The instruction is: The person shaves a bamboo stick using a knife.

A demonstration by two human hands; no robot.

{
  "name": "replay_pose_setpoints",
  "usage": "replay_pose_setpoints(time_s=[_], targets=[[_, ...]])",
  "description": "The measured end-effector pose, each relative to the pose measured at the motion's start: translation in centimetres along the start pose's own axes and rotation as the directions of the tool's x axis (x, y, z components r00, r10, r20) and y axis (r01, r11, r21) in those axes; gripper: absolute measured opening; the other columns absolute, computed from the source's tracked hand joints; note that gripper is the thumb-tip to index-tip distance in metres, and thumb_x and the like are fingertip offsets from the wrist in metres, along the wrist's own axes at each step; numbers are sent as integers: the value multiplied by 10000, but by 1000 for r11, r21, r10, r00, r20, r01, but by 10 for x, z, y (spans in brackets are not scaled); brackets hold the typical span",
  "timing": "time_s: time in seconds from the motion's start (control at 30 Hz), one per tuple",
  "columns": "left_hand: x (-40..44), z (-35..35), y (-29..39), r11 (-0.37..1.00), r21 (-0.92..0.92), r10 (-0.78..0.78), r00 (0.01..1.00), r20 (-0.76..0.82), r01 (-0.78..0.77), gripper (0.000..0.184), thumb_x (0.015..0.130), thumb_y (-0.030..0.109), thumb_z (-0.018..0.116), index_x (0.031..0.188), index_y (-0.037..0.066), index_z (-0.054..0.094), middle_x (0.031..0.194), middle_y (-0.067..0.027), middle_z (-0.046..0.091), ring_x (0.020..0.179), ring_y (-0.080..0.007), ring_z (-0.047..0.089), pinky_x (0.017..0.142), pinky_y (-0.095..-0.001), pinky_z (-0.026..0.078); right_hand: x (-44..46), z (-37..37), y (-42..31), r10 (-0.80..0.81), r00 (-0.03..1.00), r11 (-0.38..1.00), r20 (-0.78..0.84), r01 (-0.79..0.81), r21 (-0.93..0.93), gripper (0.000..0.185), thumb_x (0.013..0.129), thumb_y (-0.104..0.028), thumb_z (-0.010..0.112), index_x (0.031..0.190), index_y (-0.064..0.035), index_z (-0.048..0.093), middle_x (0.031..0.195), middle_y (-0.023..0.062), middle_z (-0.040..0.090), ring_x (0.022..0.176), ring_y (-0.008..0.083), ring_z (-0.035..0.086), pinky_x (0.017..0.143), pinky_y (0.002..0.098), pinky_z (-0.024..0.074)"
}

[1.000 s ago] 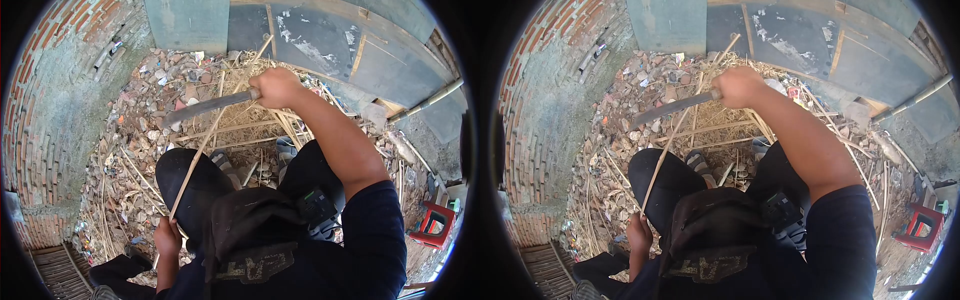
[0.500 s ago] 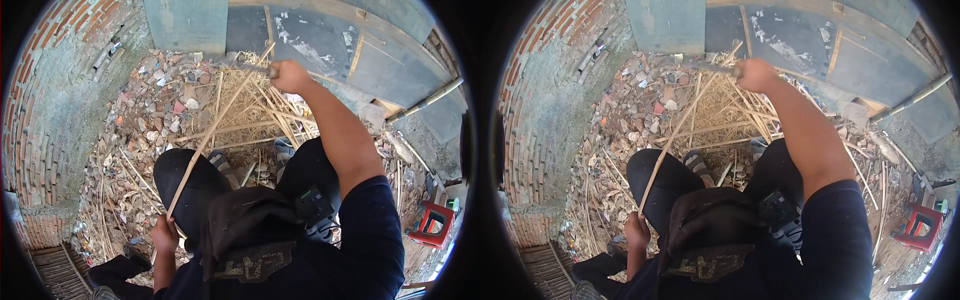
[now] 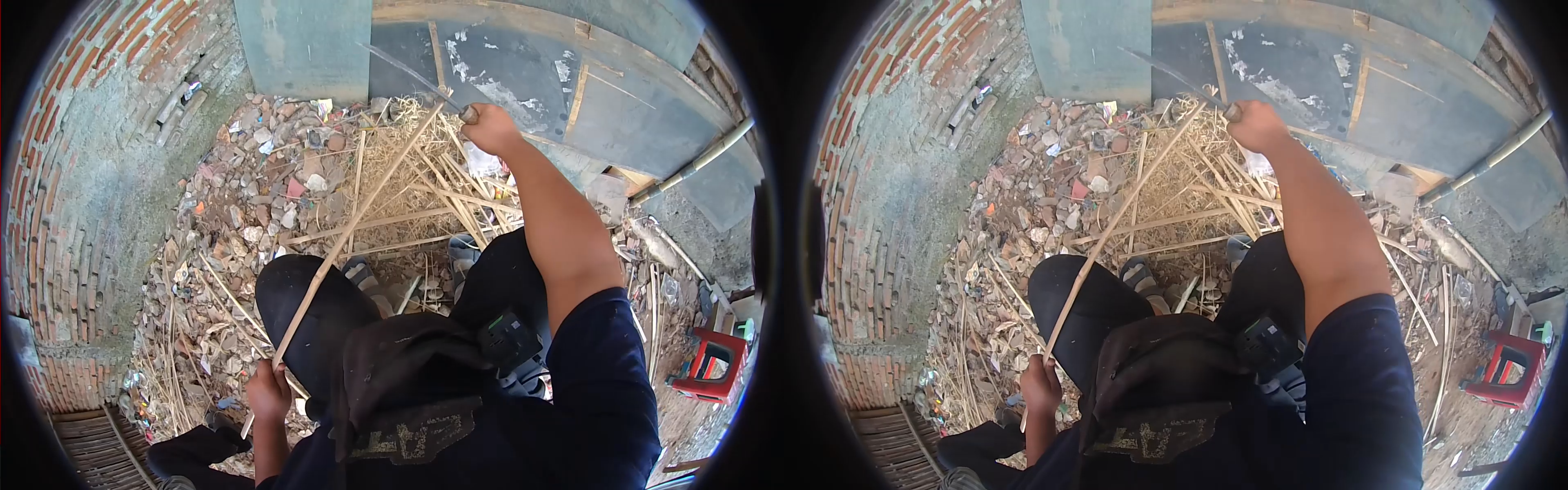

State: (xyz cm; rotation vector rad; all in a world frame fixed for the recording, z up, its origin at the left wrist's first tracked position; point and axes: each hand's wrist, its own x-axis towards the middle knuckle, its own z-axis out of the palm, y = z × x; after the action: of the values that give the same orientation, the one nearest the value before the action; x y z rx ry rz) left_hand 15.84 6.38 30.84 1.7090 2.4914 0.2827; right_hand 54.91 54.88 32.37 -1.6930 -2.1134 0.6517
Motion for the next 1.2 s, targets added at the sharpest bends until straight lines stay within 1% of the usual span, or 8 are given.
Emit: replay_pose_setpoints(time_s=[0.07, 0.23, 0.37, 0.5, 0.7, 0.9, 1.07, 1.2], targets=[[1, 0, -3, 1000, 12, 8, 1000, 3, -8, 132, 986, 140, 596, 986, 21, 537, 695, -260, 611, 661, -507, 608, 575, -578, 434, -4, -2, 0, -48, 999, 997, -21, 49, 54, 285, 848, -220, 625, 1095, -114, 720, 946, 172, 740, 915, 331, 713, 853, 456, 558], [-2, 5, -7, 999, 17, 34, 999, -13, -34, 120, 976, 128, 596, 988, 23, 540, 706, -261, 611, 663, -501, 610, 578, -577, 437, -19, -13, -33, -317, 918, 876, 238, 380, -299, 274, 851, -225, 635, 1097, -137, 719, 970, 182, 729, 950, 339, 708, 882, 468, 559], [-3, 6, -12, 999, 53, -10, 999, -31, 11, 164, 967, 186, 623, 985, 31, 572, 782, -248, 651, 701, -492, 635, 599, -575, 476, 5, 1, 11, 98, 995, 994, -26, -99, -40, 371, 835, -278, 646, 1167, -127, 711, 1110, 215, 716, 1053, 364, 683, 915, 458, 544], [-7, 8, -19, 1000, -13, -12, 999, -34, 12, 160, 973, 193, 612, 979, 38, 575, 781, -258, 646, 697, -499, 631, 595, -578, 471, 15, 5, 49, 256, 959, 955, -123, -231, 185, 459, 782, -358, 687, 1133, -62, 699, 1009, 191, 740, 991, 367, 702, 883, 445, 539], [-4, 5, -19, 990, -124, 58, 998, -13, -59, 246, 1014, 268, 583, 962, 29, 562, 706, -223, 622, 626, -472, 617, 544, -529, 456, 11, -2, 48, 239, 948, 930, -211, -161, 331, 425, 755, -369, 746, 1055, -69, 717, 931, 175, 741, 882, 321, 712, 831, 423, 538], [0, -12, -3, 979, -201, -33, 999, -1, 32, 278, 1028, 297, 586, 989, 23, 568, 616, -162, 588, 572, -399, 628, 532, -459, 456, -7, -15, -5, 25, 985, 923, -172, 44, 383, 286, 819, -275, 755, 1019, -74, 726, 856, 125, 730, 777, 237, 681, 767, 401, 538], [2, -12, -7, 949, -300, -47, 984, 170, 97, 313, 1009, 310, 635, 938, 10, 581, 617, -158, 597, 546, -337, 618, 526, -422, 450, -25, -20, -36, -325, 946, 946, 14, 324, 30, 141, 815, -196, 716, 920, -104, 700, 823, 113, 718, 789, 271, 699, 771, 431, 561], [7, -11, -18, 902, -388, -44, 933, 357, 191, 324, 1002, 296, 660, 904, -5, 591, 621, -145, 598, 531, -244, 598, 523, -389, 445, -33, -13, -58, -408, 892, 879, 196, 441, -179, 147, 782, -172, 703, 915, -110, 696, 835, 140, 722, 833, 333, 714, 784, 472, 576]])
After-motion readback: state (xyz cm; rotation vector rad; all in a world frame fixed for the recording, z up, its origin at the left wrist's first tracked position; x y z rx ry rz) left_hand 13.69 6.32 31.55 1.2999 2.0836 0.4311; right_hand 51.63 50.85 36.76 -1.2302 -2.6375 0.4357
